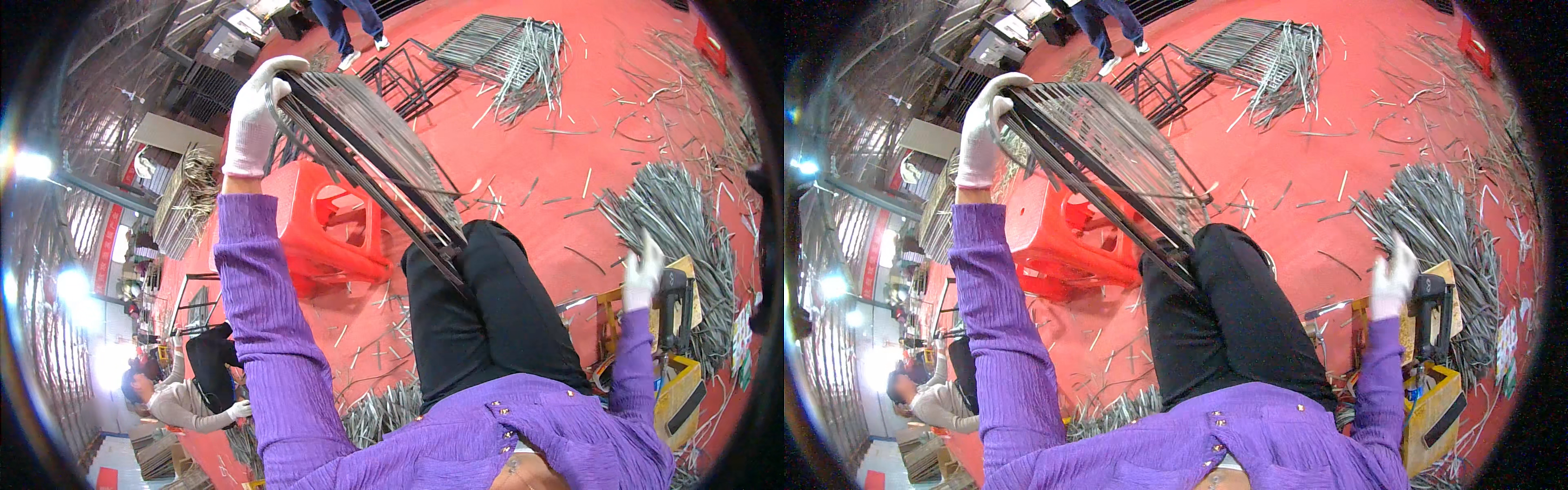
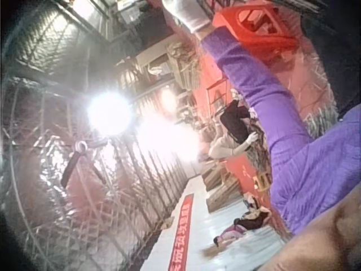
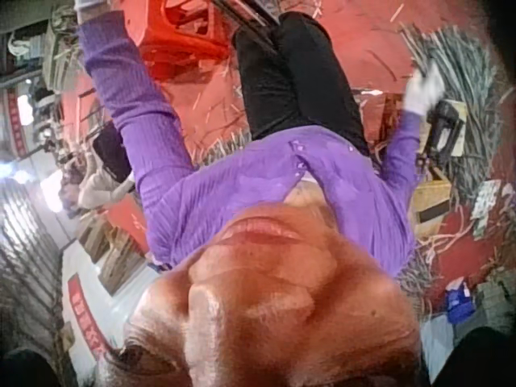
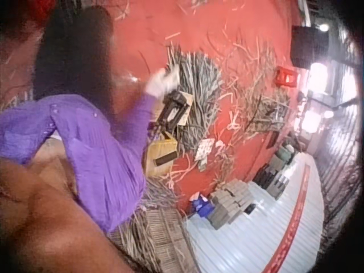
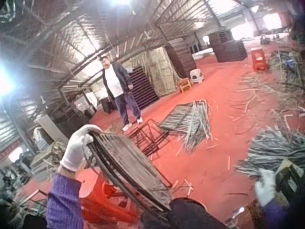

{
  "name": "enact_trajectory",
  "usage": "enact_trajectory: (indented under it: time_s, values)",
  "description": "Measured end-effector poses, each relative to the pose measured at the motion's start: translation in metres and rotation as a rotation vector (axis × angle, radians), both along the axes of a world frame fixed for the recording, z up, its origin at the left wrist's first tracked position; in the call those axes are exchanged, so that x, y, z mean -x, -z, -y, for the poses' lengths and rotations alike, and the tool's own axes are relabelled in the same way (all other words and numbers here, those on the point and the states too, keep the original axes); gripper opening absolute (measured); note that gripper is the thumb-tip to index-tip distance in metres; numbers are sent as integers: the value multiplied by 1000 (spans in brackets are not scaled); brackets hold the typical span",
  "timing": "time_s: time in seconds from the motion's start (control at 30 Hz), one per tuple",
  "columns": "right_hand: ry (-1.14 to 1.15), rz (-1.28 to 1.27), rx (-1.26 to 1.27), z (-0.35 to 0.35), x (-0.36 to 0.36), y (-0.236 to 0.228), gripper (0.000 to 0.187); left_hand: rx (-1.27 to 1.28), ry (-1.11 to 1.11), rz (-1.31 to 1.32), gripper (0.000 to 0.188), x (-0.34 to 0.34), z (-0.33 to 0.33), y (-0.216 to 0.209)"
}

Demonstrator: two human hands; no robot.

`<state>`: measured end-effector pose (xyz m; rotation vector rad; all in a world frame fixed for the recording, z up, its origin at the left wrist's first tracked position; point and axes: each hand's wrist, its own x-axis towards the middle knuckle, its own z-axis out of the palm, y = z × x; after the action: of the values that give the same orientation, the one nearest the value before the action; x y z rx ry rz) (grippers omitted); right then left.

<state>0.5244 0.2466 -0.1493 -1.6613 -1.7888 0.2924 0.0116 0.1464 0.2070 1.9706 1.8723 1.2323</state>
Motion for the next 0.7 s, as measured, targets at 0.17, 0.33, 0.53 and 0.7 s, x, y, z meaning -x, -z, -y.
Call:
enact_trajectory:
  time_s: [0.17,0.33,0.53,0.7]
  values:
    - [-935,-699,-117,46,164,-115,40,-59,107,67,35,-29,12,23]
    - [-1223,-612,-337,102,270,-161,59,-241,-2,-392,41,0,10,45]
    - [-1430,-567,-199,133,241,-90,31,-380,-146,-673,44,-20,45,48]
    - [-1338,-326,-204,121,211,-50,13,85,-99,-1078,20,-94,80,152]
